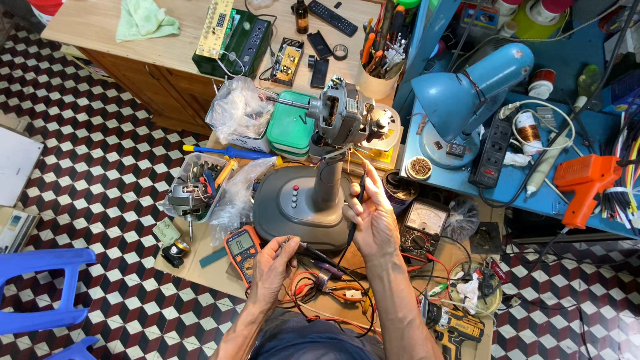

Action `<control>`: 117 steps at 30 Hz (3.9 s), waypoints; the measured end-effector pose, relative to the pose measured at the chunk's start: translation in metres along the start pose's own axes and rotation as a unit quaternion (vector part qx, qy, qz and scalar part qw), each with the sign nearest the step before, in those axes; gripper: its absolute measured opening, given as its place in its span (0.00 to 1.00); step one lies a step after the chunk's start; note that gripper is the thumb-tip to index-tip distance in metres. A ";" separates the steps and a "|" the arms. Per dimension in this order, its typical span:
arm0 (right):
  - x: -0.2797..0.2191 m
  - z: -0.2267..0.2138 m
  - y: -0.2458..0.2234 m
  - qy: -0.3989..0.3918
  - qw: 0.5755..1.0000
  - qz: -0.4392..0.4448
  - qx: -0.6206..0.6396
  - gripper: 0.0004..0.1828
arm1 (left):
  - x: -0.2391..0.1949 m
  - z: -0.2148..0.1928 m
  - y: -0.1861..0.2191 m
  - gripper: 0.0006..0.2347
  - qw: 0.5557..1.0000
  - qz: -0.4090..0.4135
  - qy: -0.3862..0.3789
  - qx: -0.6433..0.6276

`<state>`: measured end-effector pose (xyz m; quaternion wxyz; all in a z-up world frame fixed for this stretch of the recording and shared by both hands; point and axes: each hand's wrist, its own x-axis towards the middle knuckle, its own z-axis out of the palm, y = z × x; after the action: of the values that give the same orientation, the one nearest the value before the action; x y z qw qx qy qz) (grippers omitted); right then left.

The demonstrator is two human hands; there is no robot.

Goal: The person repairs an electric fan motor by stripping wires, applying heat with a heat gun, and testing connections with a multimeter. They use pliers and a soldering iron to manipulate and secure the wires on the motor assembly.

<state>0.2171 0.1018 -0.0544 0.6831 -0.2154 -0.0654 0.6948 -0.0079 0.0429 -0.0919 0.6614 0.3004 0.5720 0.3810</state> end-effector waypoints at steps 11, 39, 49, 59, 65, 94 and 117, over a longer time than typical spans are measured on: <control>0.003 -0.003 0.005 0.015 1.000 0.013 0.022 0.26 | 0.000 0.004 -0.004 0.16 0.999 0.003 -0.026 -0.018; 0.009 0.010 0.006 0.052 0.998 0.012 0.040 0.18 | 0.002 0.013 -0.001 0.15 1.000 0.001 -0.024 0.010; 0.005 -0.049 0.070 0.110 0.835 0.155 -0.517 0.26 | 0.021 -0.018 -0.017 0.14 0.998 0.004 0.051 -0.028; 0.085 -0.110 0.174 -0.073 0.422 0.060 -0.901 0.38 | 0.035 -0.054 -0.049 0.15 0.994 -0.044 0.100 0.030; 0.088 -0.094 0.172 -0.072 0.414 0.064 -0.905 0.38 | 0.051 -0.063 -0.042 0.14 0.995 -0.061 0.067 0.031; 0.000 0.010 -0.019 0.063 0.994 -0.038 -0.075 0.23 | 0.010 0.028 -0.012 0.15 0.995 0.080 -0.034 0.054; 0.029 -0.012 0.000 0.088 0.996 -0.008 -0.003 0.26 | 0.010 0.022 -0.020 0.15 0.999 0.008 -0.038 -0.016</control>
<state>0.2225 0.1276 -0.0718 0.6909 -0.2766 -0.0088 0.6679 0.0174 0.0416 -0.1097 0.6838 0.3089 0.5381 0.3838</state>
